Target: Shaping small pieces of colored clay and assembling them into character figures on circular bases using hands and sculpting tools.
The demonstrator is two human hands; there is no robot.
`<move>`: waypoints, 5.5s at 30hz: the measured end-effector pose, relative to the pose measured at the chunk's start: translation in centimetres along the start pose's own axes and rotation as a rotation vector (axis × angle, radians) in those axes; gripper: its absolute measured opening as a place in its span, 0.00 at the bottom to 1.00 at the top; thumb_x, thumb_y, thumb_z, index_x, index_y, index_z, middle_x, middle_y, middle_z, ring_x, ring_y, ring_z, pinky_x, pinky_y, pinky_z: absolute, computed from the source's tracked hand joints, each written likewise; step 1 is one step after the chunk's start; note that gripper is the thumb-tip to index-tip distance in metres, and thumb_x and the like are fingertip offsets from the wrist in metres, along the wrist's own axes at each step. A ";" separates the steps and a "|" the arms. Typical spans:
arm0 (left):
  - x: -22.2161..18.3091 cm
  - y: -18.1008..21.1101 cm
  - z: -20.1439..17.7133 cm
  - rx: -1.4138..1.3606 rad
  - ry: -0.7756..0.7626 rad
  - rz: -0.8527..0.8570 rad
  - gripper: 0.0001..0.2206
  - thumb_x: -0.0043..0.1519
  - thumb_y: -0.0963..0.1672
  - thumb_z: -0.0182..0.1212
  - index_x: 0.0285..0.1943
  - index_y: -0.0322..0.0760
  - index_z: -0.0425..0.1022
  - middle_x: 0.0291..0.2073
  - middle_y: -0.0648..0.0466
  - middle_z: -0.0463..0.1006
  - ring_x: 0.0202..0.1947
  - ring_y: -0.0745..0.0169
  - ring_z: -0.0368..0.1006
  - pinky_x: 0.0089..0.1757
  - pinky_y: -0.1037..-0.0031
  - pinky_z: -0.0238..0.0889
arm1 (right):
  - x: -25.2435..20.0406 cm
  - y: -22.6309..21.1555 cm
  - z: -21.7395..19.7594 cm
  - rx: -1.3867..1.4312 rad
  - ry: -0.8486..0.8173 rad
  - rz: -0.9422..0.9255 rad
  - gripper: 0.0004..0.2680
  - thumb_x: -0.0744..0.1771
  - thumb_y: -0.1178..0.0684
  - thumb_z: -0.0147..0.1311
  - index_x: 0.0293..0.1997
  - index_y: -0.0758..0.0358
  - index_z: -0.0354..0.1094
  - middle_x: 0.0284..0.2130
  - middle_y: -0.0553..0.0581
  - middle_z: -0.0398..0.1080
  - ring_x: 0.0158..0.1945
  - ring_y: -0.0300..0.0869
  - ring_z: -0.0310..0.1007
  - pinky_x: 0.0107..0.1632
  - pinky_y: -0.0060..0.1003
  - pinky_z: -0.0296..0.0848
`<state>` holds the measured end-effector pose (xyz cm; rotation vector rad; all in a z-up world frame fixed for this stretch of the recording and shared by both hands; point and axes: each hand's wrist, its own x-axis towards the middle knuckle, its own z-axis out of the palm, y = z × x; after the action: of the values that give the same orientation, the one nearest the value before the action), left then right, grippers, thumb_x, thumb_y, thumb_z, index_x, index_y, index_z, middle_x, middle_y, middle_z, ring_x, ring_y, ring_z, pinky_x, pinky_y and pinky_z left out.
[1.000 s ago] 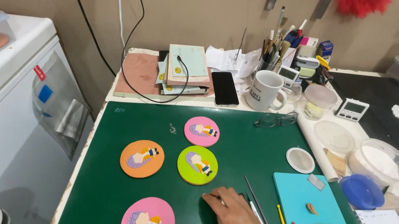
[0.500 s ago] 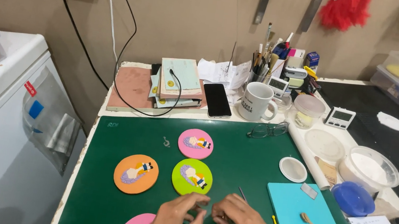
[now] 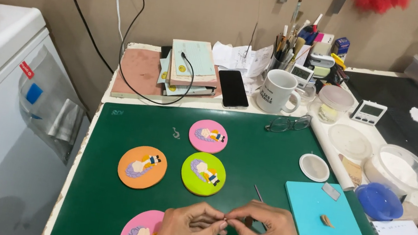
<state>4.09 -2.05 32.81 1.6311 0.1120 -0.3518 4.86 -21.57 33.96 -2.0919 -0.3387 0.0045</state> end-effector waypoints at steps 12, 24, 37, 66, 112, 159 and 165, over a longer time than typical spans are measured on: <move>-0.4 1.4 -0.3 0.078 -0.020 -0.044 0.03 0.58 0.43 0.73 0.37 0.39 0.87 0.28 0.55 0.90 0.31 0.73 0.88 0.39 0.85 0.82 | -0.5 0.7 -0.2 -0.136 0.045 -0.314 0.02 0.64 0.54 0.64 0.36 0.56 0.81 0.28 0.49 0.81 0.31 0.38 0.77 0.34 0.34 0.77; 0.1 0.1 -0.3 0.068 -0.057 0.034 0.02 0.58 0.42 0.72 0.35 0.40 0.84 0.25 0.56 0.86 0.28 0.73 0.85 0.35 0.85 0.80 | -0.8 1.7 -0.1 -0.122 0.046 -0.286 0.02 0.65 0.55 0.61 0.36 0.56 0.78 0.28 0.50 0.77 0.29 0.39 0.75 0.32 0.34 0.75; 0.2 -0.4 0.0 -0.202 -0.088 -0.029 0.07 0.56 0.37 0.74 0.35 0.32 0.77 0.30 0.46 0.87 0.32 0.61 0.88 0.40 0.78 0.82 | -0.8 1.0 0.4 -0.100 0.100 -0.249 0.03 0.61 0.58 0.64 0.32 0.54 0.78 0.25 0.46 0.77 0.26 0.35 0.71 0.32 0.31 0.75; 0.6 0.0 -0.5 -0.193 -0.192 -0.069 0.04 0.58 0.39 0.71 0.37 0.28 0.82 0.27 0.44 0.87 0.31 0.60 0.86 0.40 0.78 0.80 | -0.7 0.5 0.5 -0.183 0.067 -0.483 0.01 0.65 0.59 0.60 0.36 0.60 0.73 0.29 0.51 0.75 0.31 0.41 0.72 0.34 0.34 0.72; 2.5 -0.8 -3.0 0.504 -0.006 0.269 0.05 0.60 0.40 0.65 0.43 0.44 0.78 0.41 0.57 0.85 0.41 0.72 0.86 0.46 0.82 0.83 | -3.3 3.0 -4.1 -0.106 -0.395 0.047 0.03 0.64 0.49 0.66 0.38 0.45 0.82 0.41 0.43 0.88 0.48 0.33 0.88 0.49 0.35 0.88; -0.5 0.9 -0.3 -0.109 -0.159 -0.145 0.06 0.57 0.41 0.72 0.41 0.31 0.85 0.33 0.49 0.90 0.37 0.66 0.87 0.44 0.81 0.81 | -0.7 1.9 -0.1 -0.075 0.075 -0.601 0.07 0.63 0.55 0.64 0.44 0.55 0.81 0.35 0.50 0.81 0.35 0.42 0.75 0.39 0.36 0.77; -0.7 1.3 -0.4 -0.042 -0.162 -0.136 0.06 0.57 0.42 0.73 0.39 0.34 0.87 0.32 0.52 0.90 0.37 0.69 0.87 0.44 0.83 0.81 | -0.7 1.5 -0.1 0.000 0.050 -0.565 0.06 0.62 0.56 0.66 0.41 0.57 0.81 0.33 0.52 0.82 0.35 0.42 0.77 0.39 0.38 0.78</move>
<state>3.85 -1.65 34.33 1.5512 0.1070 -0.5803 4.53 -22.55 32.62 -1.9271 -0.8849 -0.3814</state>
